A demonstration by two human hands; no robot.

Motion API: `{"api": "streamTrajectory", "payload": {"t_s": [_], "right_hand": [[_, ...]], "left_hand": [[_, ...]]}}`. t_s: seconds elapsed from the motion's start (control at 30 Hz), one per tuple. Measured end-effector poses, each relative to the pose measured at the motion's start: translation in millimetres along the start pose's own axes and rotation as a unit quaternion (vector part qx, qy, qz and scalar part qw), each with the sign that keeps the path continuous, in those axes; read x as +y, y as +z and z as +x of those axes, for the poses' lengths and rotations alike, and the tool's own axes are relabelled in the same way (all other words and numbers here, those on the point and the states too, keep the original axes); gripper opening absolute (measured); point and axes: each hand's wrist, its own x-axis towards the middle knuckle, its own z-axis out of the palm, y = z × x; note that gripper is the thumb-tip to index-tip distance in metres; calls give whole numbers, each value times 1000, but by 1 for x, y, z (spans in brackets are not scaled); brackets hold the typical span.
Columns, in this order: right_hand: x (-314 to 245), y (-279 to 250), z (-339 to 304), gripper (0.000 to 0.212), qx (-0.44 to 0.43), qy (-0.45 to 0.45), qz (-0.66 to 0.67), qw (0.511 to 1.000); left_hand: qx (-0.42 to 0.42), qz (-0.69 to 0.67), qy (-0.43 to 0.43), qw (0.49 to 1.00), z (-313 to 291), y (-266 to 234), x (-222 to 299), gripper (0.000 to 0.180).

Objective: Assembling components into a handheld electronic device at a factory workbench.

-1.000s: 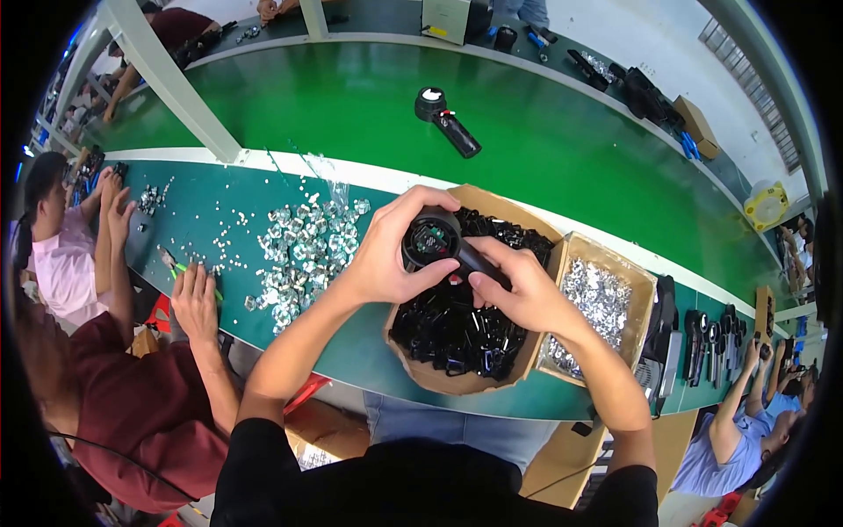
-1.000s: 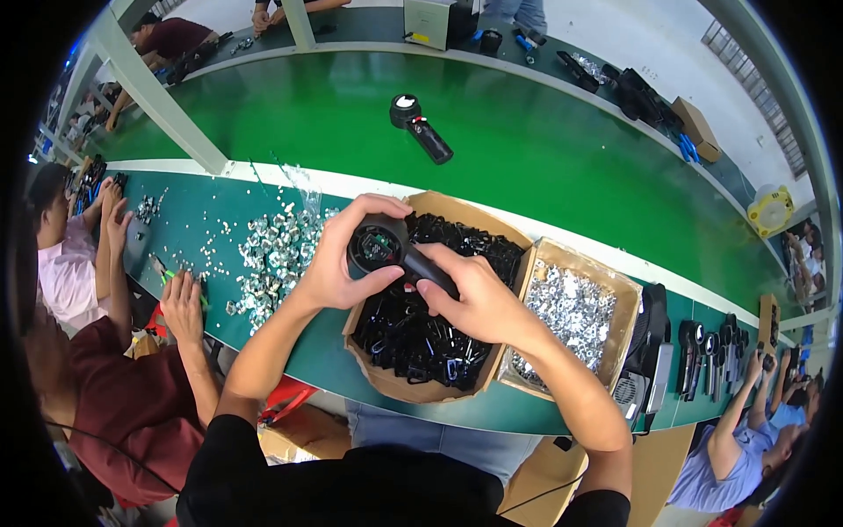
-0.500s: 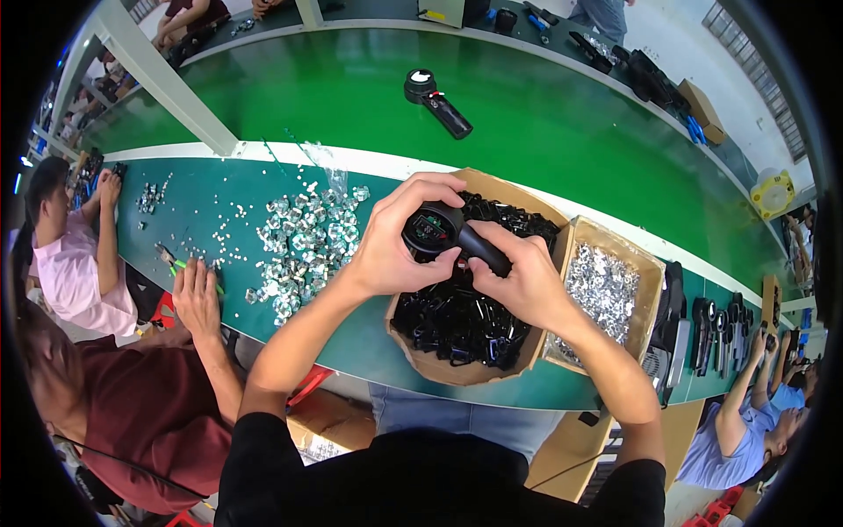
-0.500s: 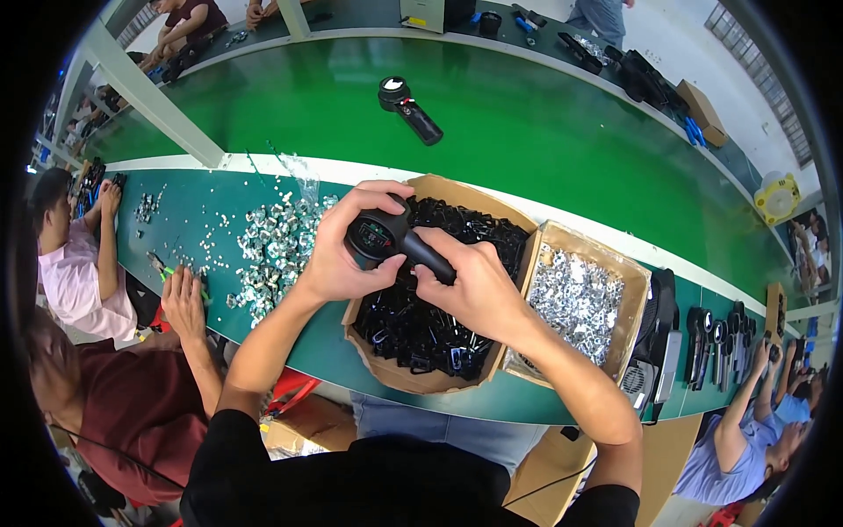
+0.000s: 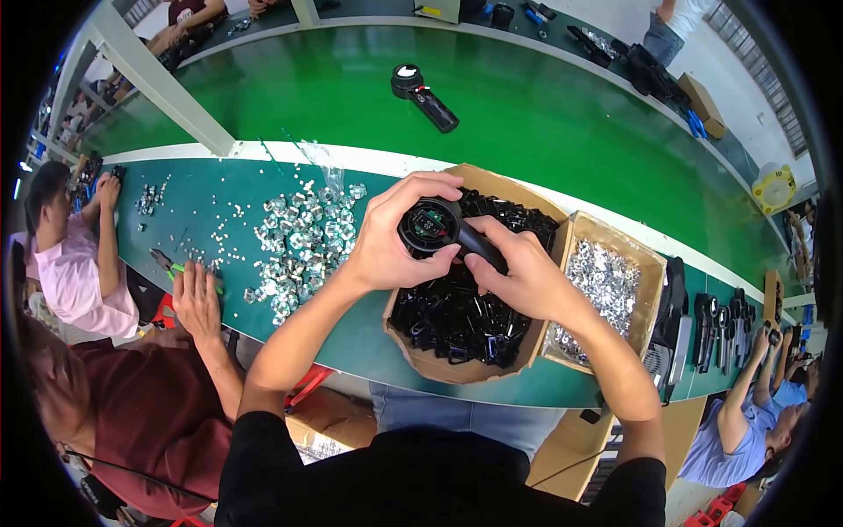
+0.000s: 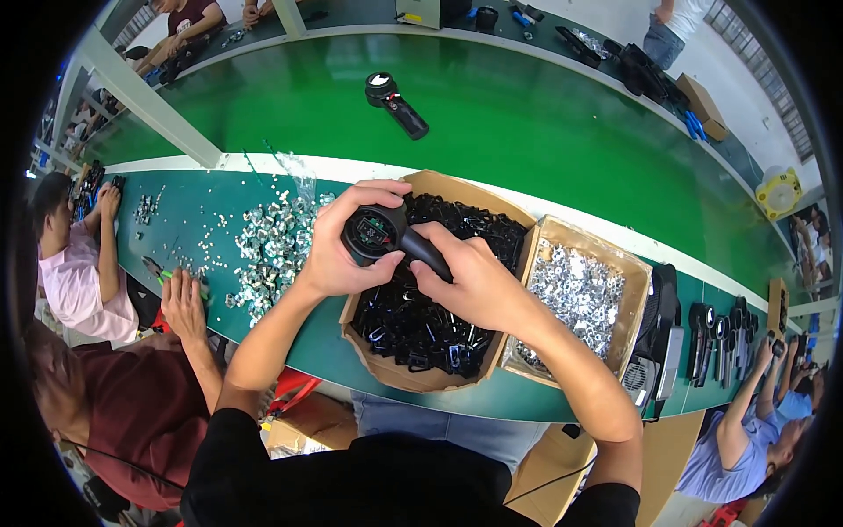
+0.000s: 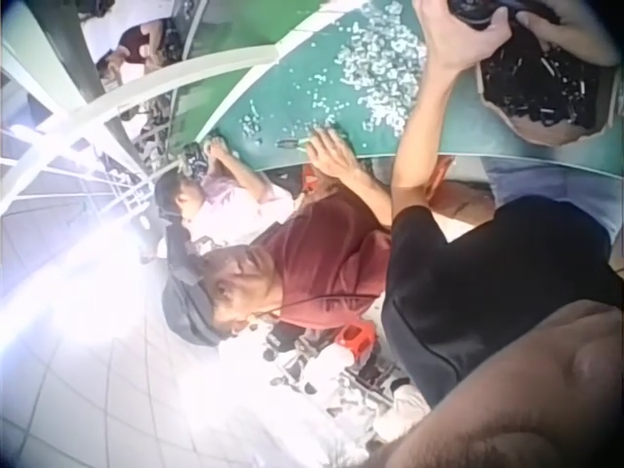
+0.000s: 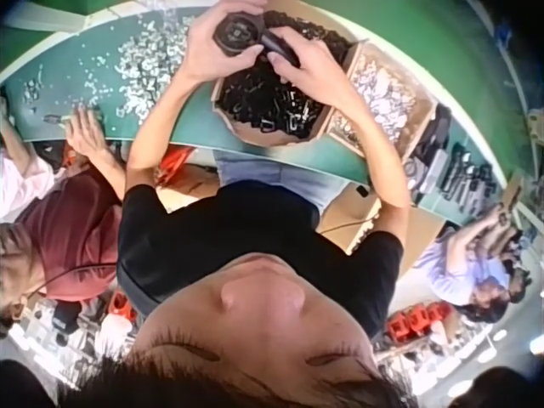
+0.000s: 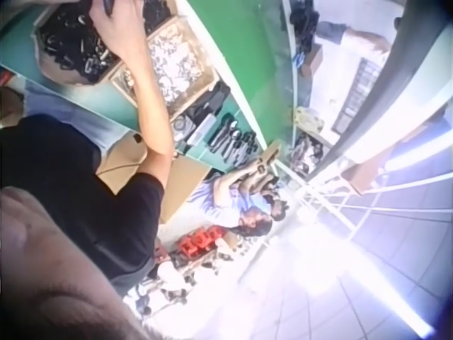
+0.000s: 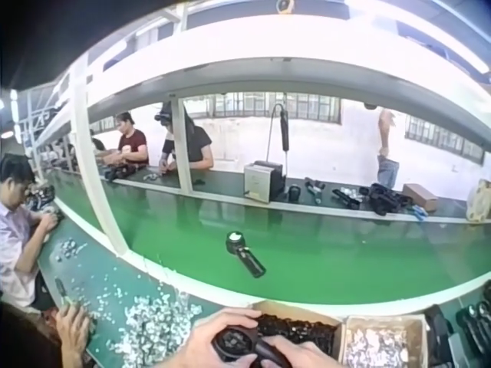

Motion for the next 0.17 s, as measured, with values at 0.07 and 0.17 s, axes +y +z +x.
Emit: {"api": "streamTrajectory", "payload": {"t_s": [0.07, 0.17], "right_hand": [[-1, 0, 0, 32, -26, 15, 64, 998], [-1, -7, 0, 33, -63, 31, 78, 994]], "left_hand": [[-4, 1, 0, 1000, 0, 0, -2, 56], [-12, -20, 0, 1000, 0, 0, -1, 57]]}}
